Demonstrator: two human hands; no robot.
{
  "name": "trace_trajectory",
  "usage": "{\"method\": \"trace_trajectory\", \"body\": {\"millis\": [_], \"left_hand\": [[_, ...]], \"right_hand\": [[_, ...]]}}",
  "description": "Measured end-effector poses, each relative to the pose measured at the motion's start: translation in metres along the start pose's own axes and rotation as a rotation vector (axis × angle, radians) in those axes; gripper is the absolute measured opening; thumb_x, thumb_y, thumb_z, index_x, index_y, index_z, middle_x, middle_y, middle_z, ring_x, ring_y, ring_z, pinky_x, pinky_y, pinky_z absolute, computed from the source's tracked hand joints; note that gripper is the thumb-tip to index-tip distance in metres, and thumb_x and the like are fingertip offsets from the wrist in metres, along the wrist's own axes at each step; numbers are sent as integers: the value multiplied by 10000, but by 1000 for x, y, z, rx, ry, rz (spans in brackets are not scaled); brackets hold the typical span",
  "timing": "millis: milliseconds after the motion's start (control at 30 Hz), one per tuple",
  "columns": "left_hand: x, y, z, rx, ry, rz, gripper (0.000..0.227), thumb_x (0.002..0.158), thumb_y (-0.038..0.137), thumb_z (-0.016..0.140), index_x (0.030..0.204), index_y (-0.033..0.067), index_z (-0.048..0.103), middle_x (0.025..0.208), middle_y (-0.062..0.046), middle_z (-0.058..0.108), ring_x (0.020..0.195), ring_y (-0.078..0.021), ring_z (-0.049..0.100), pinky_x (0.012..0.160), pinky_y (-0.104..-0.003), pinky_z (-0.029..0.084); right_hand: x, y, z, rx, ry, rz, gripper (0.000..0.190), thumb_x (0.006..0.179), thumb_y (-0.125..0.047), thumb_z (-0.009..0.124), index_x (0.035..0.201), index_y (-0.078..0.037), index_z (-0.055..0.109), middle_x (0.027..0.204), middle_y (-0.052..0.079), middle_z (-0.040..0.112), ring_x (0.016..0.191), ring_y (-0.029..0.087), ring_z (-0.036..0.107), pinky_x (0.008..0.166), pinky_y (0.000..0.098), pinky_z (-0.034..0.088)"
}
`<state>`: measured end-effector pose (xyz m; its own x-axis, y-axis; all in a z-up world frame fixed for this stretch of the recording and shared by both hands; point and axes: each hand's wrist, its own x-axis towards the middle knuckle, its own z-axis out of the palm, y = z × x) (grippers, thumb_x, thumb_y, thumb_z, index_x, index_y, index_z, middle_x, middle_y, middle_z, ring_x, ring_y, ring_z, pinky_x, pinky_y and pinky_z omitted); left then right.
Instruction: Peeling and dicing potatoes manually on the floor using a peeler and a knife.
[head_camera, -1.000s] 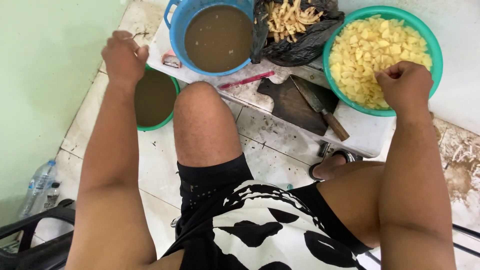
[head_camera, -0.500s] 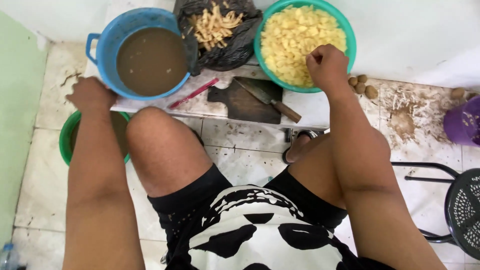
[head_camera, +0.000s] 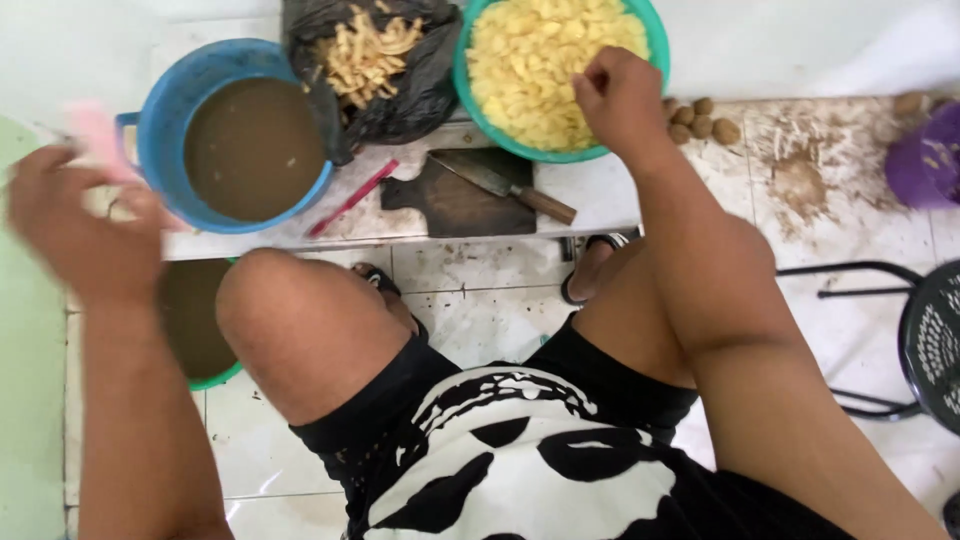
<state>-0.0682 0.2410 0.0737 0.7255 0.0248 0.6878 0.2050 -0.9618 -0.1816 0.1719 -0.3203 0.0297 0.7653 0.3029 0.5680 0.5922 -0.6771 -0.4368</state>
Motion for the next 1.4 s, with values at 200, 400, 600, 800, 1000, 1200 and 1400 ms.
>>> {"method": "trace_trajectory", "body": {"millis": [200, 400, 600, 800, 1000, 1200, 1400], "left_hand": [[45, 192, 5, -256, -238, 441, 359, 828, 393, 772, 1054, 115, 798, 1255, -97, 635, 1208, -304, 541, 1167, -567, 221], [42, 229, 40, -202, -296, 547, 359, 755, 348, 805, 1006, 92, 795, 1394, -108, 595, 1348, -313, 481, 1218, -649, 239], [83, 185, 27, -214, -285, 71, 450, 967, 379, 756, 1225, 26, 647, 1184, -169, 613, 979, -312, 546, 786, -445, 409], [91, 163, 65, -391, -575, -180, 366, 933, 424, 786, 813, 78, 790, 765, -104, 727, 647, -356, 658, 653, -461, 530], [96, 161, 84, -580, -572, -355, 234, 864, 266, 763, 696, 158, 640, 646, 3, 630, 580, -250, 601, 618, -394, 517], [110, 151, 86, -533, -657, -516, 560, 1042, 574, 628, 891, 52, 759, 820, -100, 748, 730, -311, 695, 691, -435, 549], [107, 144, 109, -669, -754, -598, 272, 952, 322, 703, 829, 90, 770, 783, -63, 742, 693, -257, 678, 700, -397, 550]], "right_hand": [[7, -37, 2, 49, 19, -27, 55, 871, -23, 779, 885, -8, 729, 779, 92, 696, 613, 224, 602, 597, 349, 518], [4, -75, 4, 125, -128, -35, 55, 857, 8, 736, 850, -26, 693, 836, 83, 669, 669, 222, 595, 666, 344, 493], [38, -70, 58, -40, -325, 31, 194, 959, -298, 737, 969, -105, 719, 944, 56, 677, 852, 282, 626, 823, 464, 442], [105, -71, 138, -227, -435, 307, 565, 1001, -575, 642, 886, -27, 724, 857, 147, 717, 840, 443, 676, 945, 758, 399], [122, -70, 169, -87, -502, 378, 68, 830, -199, 691, 859, -137, 692, 873, 69, 702, 852, 374, 660, 805, 609, 478], [130, -95, 106, 928, -213, 441, 62, 868, -27, 657, 867, -88, 671, 858, 13, 677, 735, 92, 588, 665, 209, 503], [126, -84, 91, 888, -266, 511, 50, 904, -83, 617, 877, -122, 631, 827, -22, 633, 780, 85, 606, 721, 231, 497]]}}
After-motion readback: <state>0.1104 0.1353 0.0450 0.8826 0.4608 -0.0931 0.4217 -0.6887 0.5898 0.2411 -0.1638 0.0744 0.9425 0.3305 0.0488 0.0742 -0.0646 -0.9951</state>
